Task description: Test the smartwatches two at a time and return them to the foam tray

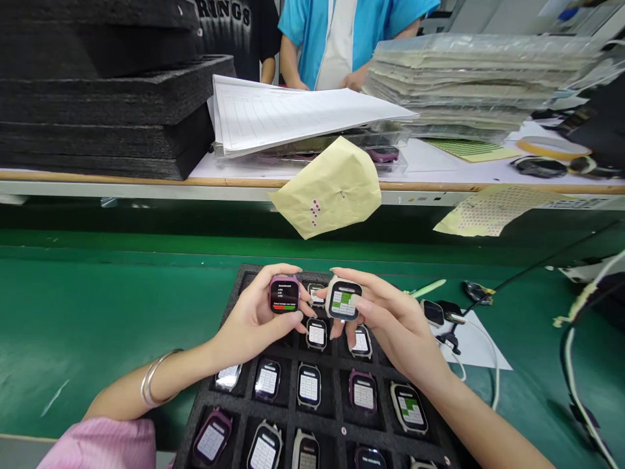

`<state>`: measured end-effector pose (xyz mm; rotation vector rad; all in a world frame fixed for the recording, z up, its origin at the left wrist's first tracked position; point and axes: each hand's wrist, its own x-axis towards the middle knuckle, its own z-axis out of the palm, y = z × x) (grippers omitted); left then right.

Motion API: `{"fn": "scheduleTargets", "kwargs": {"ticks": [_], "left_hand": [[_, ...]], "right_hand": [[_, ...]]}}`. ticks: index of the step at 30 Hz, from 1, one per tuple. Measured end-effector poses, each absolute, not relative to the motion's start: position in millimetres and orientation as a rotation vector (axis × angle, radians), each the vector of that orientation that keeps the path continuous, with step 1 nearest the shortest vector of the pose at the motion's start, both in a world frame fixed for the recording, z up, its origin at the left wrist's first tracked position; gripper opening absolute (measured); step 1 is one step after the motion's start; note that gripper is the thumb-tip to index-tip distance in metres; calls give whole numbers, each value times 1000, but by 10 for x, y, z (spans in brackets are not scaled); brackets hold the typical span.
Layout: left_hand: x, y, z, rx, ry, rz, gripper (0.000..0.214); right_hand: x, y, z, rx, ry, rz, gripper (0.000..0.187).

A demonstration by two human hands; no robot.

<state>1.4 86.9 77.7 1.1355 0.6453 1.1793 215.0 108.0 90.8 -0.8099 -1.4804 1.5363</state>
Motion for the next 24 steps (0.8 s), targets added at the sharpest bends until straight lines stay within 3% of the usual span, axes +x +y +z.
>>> {"fn": "scheduleTargets", "kwargs": {"ticks": [7, 14, 20, 24], "left_hand": [[10, 871, 792, 1142, 630, 1203, 25], [18, 887, 791, 1120, 725, 1228, 16], [-33, 865, 761, 1121, 512, 1223, 47], [-37, 845, 772, 1119, 534, 1217, 49]], "right_hand": [[2109, 1051, 923, -883, -1459, 1486, 25], [2147, 1065, 952, -668, -1469, 1754, 44], [2120, 1063, 911, -684, -1482, 1720, 46], [2124, 1071, 879, -674, -1515, 1719, 49]]}}
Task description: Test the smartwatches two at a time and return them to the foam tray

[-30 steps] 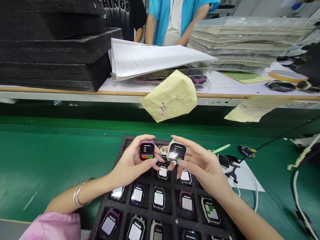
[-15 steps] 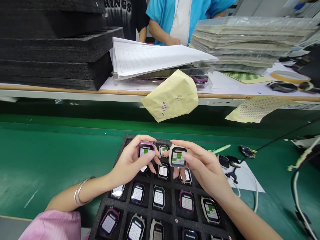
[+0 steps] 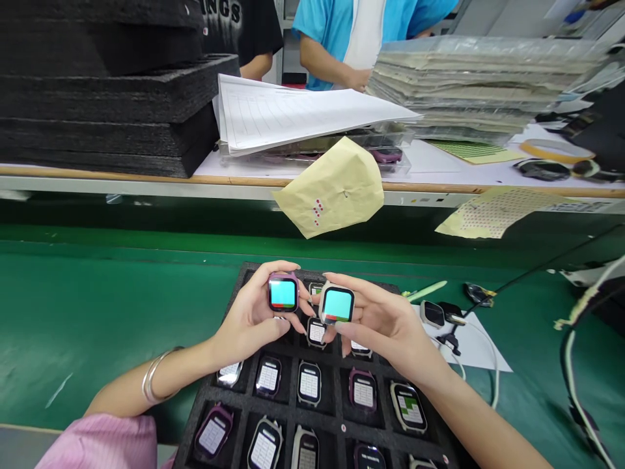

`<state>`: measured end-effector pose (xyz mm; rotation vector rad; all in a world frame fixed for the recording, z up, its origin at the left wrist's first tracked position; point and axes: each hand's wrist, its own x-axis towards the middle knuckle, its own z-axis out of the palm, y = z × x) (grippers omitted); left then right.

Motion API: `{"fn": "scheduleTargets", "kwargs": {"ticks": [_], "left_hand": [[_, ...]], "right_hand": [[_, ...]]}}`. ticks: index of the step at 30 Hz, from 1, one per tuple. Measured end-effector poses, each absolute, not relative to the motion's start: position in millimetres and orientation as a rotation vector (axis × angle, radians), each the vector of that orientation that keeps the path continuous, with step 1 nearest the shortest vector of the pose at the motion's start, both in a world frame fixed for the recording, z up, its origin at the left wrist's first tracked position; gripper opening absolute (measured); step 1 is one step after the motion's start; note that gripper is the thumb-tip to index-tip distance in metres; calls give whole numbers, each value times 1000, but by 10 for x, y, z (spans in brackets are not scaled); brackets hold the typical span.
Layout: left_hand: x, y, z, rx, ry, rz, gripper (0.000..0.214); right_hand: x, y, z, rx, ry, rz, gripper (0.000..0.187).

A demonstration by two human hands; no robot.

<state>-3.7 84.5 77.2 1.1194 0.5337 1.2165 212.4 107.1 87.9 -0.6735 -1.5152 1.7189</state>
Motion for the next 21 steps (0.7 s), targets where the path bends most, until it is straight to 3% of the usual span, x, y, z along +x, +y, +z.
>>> {"fn": "scheduleTargets", "kwargs": {"ticks": [9, 13, 15, 18, 21], "left_hand": [[-90, 835, 773, 1168, 641, 1248, 41], [-166, 830, 737, 1179, 674, 1254, 42], [-196, 849, 691, 1179, 701, 1215, 54], [-242, 941, 556, 1196, 743, 1127, 74], [-326, 1112, 358, 1358, 843, 1053, 69]], "right_hand": [[2273, 1200, 744, -997, -1730, 1628, 64], [2432, 1490, 424, -1244, -2133, 1093, 54], [2498, 1637, 284, -1289, -2291, 812, 49], [2555, 1776, 168, -1276, -2356, 699, 44], [2579, 1806, 134, -1264, -2407, 632, 46]]}}
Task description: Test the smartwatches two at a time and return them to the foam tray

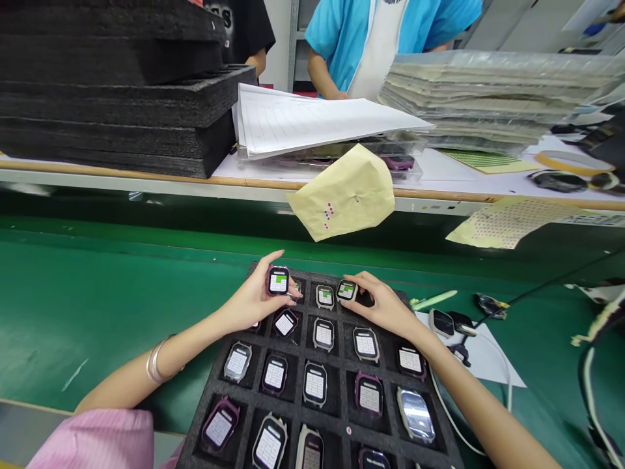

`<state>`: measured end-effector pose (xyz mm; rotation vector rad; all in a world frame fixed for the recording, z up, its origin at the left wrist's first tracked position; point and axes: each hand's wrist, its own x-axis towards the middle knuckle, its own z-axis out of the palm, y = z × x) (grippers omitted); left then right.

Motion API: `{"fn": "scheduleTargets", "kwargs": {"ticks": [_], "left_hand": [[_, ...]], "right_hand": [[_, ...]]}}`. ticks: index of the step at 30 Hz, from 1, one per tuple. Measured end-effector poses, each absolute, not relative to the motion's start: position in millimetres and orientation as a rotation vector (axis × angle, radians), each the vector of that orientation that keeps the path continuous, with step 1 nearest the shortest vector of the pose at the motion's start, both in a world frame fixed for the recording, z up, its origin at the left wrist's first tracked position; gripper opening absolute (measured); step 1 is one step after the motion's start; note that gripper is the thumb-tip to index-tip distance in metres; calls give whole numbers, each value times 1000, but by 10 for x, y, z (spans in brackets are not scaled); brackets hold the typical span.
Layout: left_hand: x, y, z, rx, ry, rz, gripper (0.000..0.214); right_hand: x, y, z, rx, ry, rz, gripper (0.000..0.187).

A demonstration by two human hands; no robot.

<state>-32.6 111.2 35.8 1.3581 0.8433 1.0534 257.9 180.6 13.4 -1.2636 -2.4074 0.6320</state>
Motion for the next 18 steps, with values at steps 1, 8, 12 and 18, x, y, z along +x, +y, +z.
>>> {"fn": "scheduleTargets", "kwargs": {"ticks": [1, 8, 12, 18], "left_hand": [[-370, 1178, 291, 1491, 917, 1014, 64], [-765, 1544, 58, 2142, 1341, 723, 35], [-876, 1579, 82, 2283, 1295, 559, 41], [-894, 1373, 241, 2378, 1265, 414, 42]], "right_hand": [[2584, 1801, 131, -1262, -2424, 606, 47], [2646, 1739, 177, -1252, -2543, 462, 44], [2725, 1690, 255, -1193, -2652, 480, 40], [2595, 1495, 365, -1057, -2732, 284, 32]]}}
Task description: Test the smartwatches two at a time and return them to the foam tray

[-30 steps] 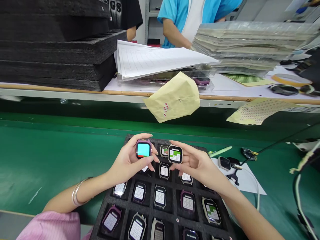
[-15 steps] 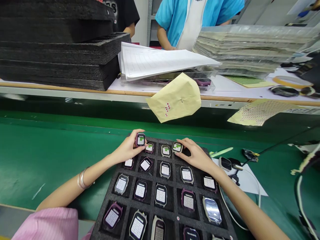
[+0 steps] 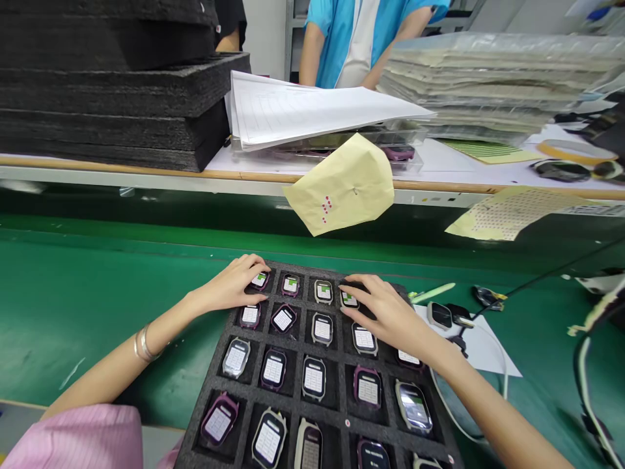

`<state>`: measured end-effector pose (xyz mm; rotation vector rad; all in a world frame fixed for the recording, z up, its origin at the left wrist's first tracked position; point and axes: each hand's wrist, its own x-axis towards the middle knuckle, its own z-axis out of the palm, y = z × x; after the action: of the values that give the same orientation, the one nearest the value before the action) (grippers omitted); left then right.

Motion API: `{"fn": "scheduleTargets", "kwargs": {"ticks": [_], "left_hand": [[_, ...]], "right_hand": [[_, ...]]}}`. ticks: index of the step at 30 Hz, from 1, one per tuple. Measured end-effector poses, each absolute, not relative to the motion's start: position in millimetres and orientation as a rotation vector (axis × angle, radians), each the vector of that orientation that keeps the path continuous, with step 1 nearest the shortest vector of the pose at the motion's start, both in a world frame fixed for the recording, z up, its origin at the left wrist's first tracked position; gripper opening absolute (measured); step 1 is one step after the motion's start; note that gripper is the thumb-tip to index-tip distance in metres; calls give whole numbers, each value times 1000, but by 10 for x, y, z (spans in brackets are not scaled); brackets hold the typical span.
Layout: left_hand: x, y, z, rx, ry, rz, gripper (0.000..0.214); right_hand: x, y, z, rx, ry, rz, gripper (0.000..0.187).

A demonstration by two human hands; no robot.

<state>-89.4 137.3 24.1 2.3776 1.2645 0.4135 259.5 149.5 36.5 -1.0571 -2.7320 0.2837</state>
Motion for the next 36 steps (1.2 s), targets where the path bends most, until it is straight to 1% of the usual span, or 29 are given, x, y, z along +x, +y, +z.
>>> {"fn": "scheduleTargets", "kwargs": {"ticks": [3, 5, 7, 11, 16, 18, 21, 25, 28, 32, 36], "left_hand": [[-887, 1232, 389, 2479, 1294, 225, 25], [-872, 1145, 489, 2545, 1330, 39, 19], [-845, 1062, 554, 2605, 1384, -145, 16], [-771, 934, 539, 2676, 1482, -361, 20], [-674, 923, 455, 2649, 1515, -395, 27], [-636, 947, 452, 2642, 1521, -410, 31], [-590, 959, 459, 2643, 1513, -424, 29], [-566, 920, 441, 2642, 1524, -410, 25], [-568, 889, 421, 2620, 1579, -379, 24], [-564, 895, 408, 2572, 1600, -334, 21], [-547, 941, 391, 2517, 1565, -273, 20]], "right_hand": [[2247, 1346, 391, -926, -2755, 246, 23], [1945, 1239, 386, -904, -2856, 156, 21], [1656, 1149, 365, -953, -2942, 43, 18], [1319, 1096, 334, -964, -3021, -8, 25], [1277, 1198, 379, -889, -3124, 14, 30], [1263, 1221, 392, -850, -3154, 23, 26], [1206, 1218, 390, -805, -3181, 24, 16], [1151, 1219, 377, -822, -3190, 24, 15], [1172, 1260, 383, -808, -3198, 47, 19], [1223, 1348, 408, -766, -3212, 102, 29], [1229, 1388, 417, -744, -3200, 182, 31]]}}
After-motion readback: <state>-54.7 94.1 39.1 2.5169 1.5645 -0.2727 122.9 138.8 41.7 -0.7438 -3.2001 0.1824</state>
